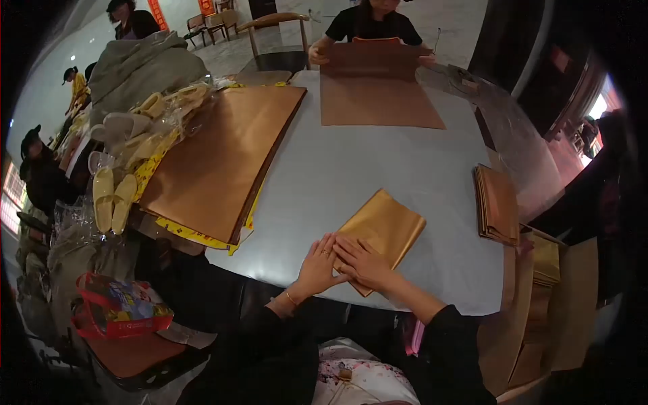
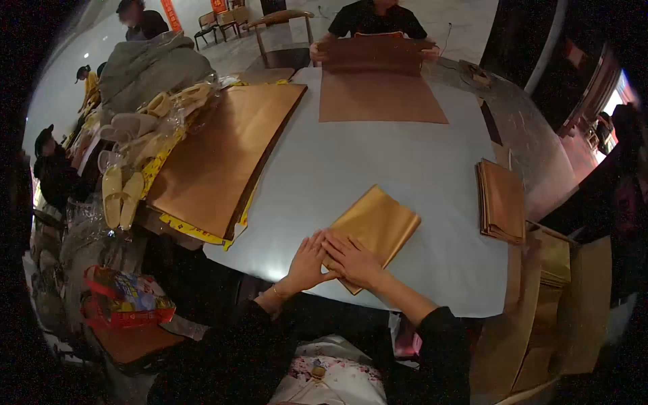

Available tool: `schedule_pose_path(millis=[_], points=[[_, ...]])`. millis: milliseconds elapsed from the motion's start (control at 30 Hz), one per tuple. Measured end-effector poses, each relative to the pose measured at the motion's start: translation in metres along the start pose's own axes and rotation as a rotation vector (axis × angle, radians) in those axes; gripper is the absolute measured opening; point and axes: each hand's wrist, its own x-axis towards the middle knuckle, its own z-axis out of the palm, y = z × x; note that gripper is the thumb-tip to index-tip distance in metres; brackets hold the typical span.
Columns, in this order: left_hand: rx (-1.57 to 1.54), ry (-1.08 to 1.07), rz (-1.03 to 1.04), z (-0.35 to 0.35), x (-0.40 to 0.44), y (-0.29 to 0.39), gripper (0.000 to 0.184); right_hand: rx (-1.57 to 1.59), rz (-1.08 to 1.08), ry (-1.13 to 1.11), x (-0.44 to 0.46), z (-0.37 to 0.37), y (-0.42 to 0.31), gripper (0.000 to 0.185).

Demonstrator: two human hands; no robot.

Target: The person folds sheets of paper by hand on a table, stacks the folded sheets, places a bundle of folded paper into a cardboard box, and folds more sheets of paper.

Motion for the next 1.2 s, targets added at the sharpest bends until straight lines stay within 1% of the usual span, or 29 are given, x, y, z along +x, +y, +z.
schedule_pose_path(millis=[33, 67, 100, 133, 200, 333, 367, 467, 500, 567, 633, 667, 700, 733, 767, 833, 867, 900, 933, 967, 1033, 1067, 1100, 1167, 1200], points=[[-0.005, -0.007, 0.0, -0.002, -0.001, -0.002, 0.097, 0.003, -0.002, 0.006, 0.0, 0.001, 0.005, 0.046], [-0.029, 0.076, 0.014, 0.002, -0.003, -0.003, 0.097, -0.164, -0.014, -0.121, -0.002, -0.002, 0.013, 0.047], [-0.022, 0.033, 0.0, 0.001, -0.002, -0.003, 0.098, -0.33, -0.024, -0.248, -0.003, -0.005, 0.021, 0.048], [-0.016, -0.009, -0.011, -0.001, -0.001, -0.002, 0.098, -0.327, -0.027, -0.243, -0.003, -0.009, 0.03, 0.048], [-0.026, -0.013, -0.021, -0.003, -0.001, -0.001, 0.099, 0.04, 0.352, -0.041, -0.003, -0.022, 0.054, 0.052], [-0.018, -0.023, -0.022, -0.004, -0.001, 0.0, 0.098, 0.016, 0.555, 0.113, -0.022, -0.033, 0.117, 0.052], [-0.047, -0.009, -0.012, -0.004, 0.0, -0.001, 0.098, 0.02, 0.595, 0.115, -0.026, -0.031, 0.132, 0.054], [-0.07, 0.018, -0.008, -0.004, 0.0, -0.001, 0.098, -0.027, 0.651, 0.151, -0.032, -0.031, 0.148, 0.055], [-0.052, 0.023, -0.011, -0.004, 0.0, 0.0, 0.098, 0.003, 0.676, 0.117, -0.029, -0.038, 0.145, 0.055], [-0.045, 0.004, 0.012, -0.005, 0.002, 0.0, 0.098, -0.177, 0.67, 0.164, -0.031, -0.033, 0.135, 0.054], [-0.084, 0.055, 0.02, -0.003, 0.001, -0.001, 0.098, -0.22, 0.685, 0.252, -0.018, -0.041, 0.091, 0.053], [-0.093, 0.041, 0.005, -0.006, 0.001, 0.001, 0.098, -0.429, 0.613, 0.011, -0.008, -0.048, 0.058, 0.05], [-0.081, 0.055, 0.025, -0.001, 0.001, -0.001, 0.098, -0.331, 0.537, 0.032, -0.004, -0.035, 0.035, 0.046], [-0.068, 0.067, 0.04, 0.003, 0.0, -0.004, 0.098, -0.233, 0.522, 0.138, 0.0, -0.016, 0.012, 0.047], [-0.067, 0.019, 0.017, 0.0, 0.001, -0.003, 0.097, -0.137, 0.499, 0.245, 0.003, 0.0, -0.007, 0.048], [-0.081, 0.016, 0.008, 0.0, 0.0, -0.001, 0.096, -0.315, 0.428, 0.003, -0.006, 0.007, -0.036, 0.054], [-0.083, 0.015, 0.018, 0.0, 0.0, -0.003, 0.096, -0.267, 0.5, 0.07, -0.009, 0.018, -0.041, 0.056], [-0.083, 0.044, 0.024, 0.003, -0.001, -0.005, 0.095, -0.218, 0.579, 0.147, -0.013, 0.029, -0.039, 0.059], [-0.083, 0.067, 0.041, 0.005, -0.001, -0.005, 0.095, -0.241, 0.551, 0.127, -0.018, 0.029, -0.033, 0.058], [-0.096, 0.014, 0.039, 0.004, 0.0, -0.007, 0.094, -0.248, 0.603, 0.143, -0.023, 0.028, -0.024, 0.058], [-0.094, -0.026, 0.014, -0.003, -0.001, -0.002, 0.094, -0.208, 0.644, 0.206, -0.034, 0.023, -0.001, 0.058], [-0.106, -0.038, 0.025, -0.004, 0.0, -0.003, 0.093, -0.186, 0.683, 0.199, -0.038, 0.019, 0.012, 0.057], [-0.115, -0.055, 0.084, -0.002, 0.001, -0.006, 0.093, -0.2, 0.739, 0.217, -0.04, 0.015, 0.029, 0.057], [-0.048, -0.044, 0.051, 0.0, 0.001, -0.008, 0.092, -0.183, 0.839, 0.248, -0.047, 0.003, 0.057, 0.057], [-0.053, -0.059, 0.102, 0.0, 0.0, -0.009, 0.092, -0.192, 0.888, 0.266, -0.048, -0.004, 0.068, 0.057]])
